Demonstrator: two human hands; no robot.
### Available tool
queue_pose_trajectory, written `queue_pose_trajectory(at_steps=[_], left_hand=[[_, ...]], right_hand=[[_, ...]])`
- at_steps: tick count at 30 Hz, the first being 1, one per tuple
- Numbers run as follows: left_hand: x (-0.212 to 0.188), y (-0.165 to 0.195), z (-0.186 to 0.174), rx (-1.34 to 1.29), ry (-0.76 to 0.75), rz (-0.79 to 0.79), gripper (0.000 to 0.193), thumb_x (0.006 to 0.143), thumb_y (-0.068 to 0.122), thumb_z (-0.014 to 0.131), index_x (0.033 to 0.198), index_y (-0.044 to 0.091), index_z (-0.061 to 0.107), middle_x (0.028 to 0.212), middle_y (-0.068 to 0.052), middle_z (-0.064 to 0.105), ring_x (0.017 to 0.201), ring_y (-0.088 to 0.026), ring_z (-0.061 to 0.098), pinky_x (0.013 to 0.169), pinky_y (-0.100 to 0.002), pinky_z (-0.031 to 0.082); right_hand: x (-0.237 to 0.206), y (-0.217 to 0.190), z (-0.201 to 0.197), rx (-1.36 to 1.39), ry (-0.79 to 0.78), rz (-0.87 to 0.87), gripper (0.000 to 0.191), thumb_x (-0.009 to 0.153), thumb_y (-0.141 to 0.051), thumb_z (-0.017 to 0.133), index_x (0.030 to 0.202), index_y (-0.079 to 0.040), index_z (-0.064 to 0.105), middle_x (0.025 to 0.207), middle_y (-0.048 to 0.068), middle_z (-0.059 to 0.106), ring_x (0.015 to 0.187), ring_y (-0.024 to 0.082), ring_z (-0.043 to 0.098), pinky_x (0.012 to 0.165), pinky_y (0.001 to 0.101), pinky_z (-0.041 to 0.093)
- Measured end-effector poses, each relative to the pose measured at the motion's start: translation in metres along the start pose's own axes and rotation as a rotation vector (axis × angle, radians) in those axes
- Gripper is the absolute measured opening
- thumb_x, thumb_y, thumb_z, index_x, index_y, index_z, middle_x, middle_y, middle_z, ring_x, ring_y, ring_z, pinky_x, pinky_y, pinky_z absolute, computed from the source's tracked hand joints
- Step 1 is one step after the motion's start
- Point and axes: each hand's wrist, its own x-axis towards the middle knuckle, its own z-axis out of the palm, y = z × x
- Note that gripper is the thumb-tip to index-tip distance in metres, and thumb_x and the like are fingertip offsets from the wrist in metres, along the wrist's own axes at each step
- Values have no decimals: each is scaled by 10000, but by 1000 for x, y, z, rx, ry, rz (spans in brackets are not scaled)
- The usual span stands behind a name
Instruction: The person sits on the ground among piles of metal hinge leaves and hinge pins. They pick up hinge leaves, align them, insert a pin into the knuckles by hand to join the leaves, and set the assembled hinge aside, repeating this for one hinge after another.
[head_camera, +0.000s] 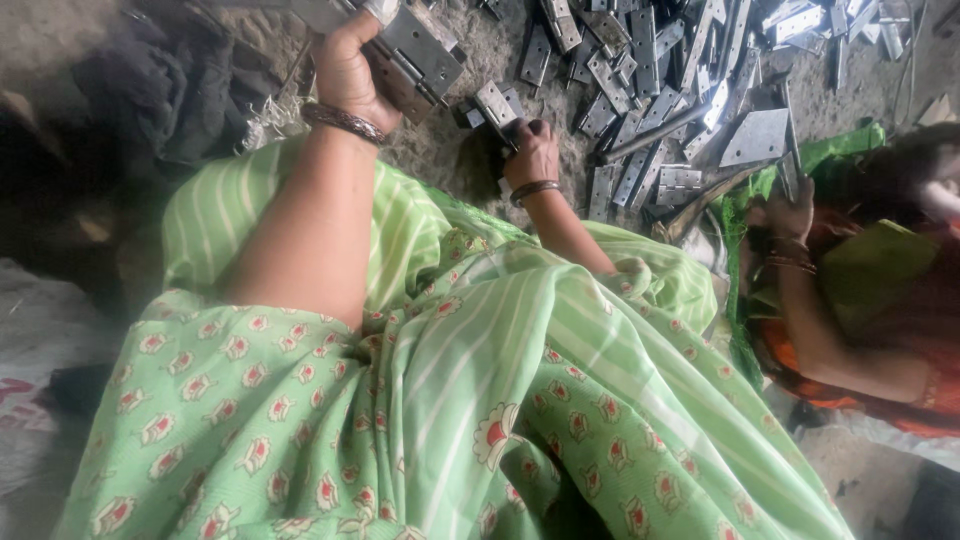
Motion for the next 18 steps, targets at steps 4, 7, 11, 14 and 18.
queue_pose_trajectory(at_steps=[4, 7, 11, 14, 18], left_hand=[[2, -2, 2, -33, -8, 13, 167, 828, 75, 714, 969, 28, 637, 818, -91, 686, 603, -226, 662, 466, -350, 516], [6, -5, 3, -75, -9, 21, 189, 805, 57, 687, 984, 21, 640, 861, -100, 702, 709, -252, 723, 594, -395, 618], [11, -7, 2, -26, -28, 77, 184, 806, 45, 702, 979, 31, 643, 858, -83, 693, 716, -239, 690, 592, -380, 565], [12, -7, 0, -46, -80, 132, 234, 792, 5, 695, 1020, 10, 640, 917, -96, 704, 835, -259, 728, 755, -420, 630], [10, -8, -1, 9, -69, 80, 217, 847, 40, 735, 1040, 9, 639, 892, -106, 678, 719, -247, 638, 592, -388, 489]], right_hand=[[4, -5, 0, 56, 158, 15, 499, 651, -89, 824, 1130, -73, 686, 1141, 195, 613, 1086, 418, 556, 921, 480, 485], [5, -6, 0, 11, 194, 25, 427, 686, -40, 807, 1095, -104, 700, 1163, 174, 620, 1125, 411, 556, 957, 478, 486], [5, -9, -2, 7, 179, 33, 480, 630, -57, 835, 1078, -94, 666, 1150, 193, 605, 1111, 424, 535, 956, 485, 475], [5, -10, -3, 38, 149, 101, 506, 650, -63, 835, 1105, -83, 616, 1145, 195, 598, 1125, 418, 537, 967, 484, 471], [4, -5, 8, -68, 169, 39, 510, 662, -87, 857, 1090, -65, 580, 1136, 206, 605, 1110, 428, 540, 957, 527, 430]])
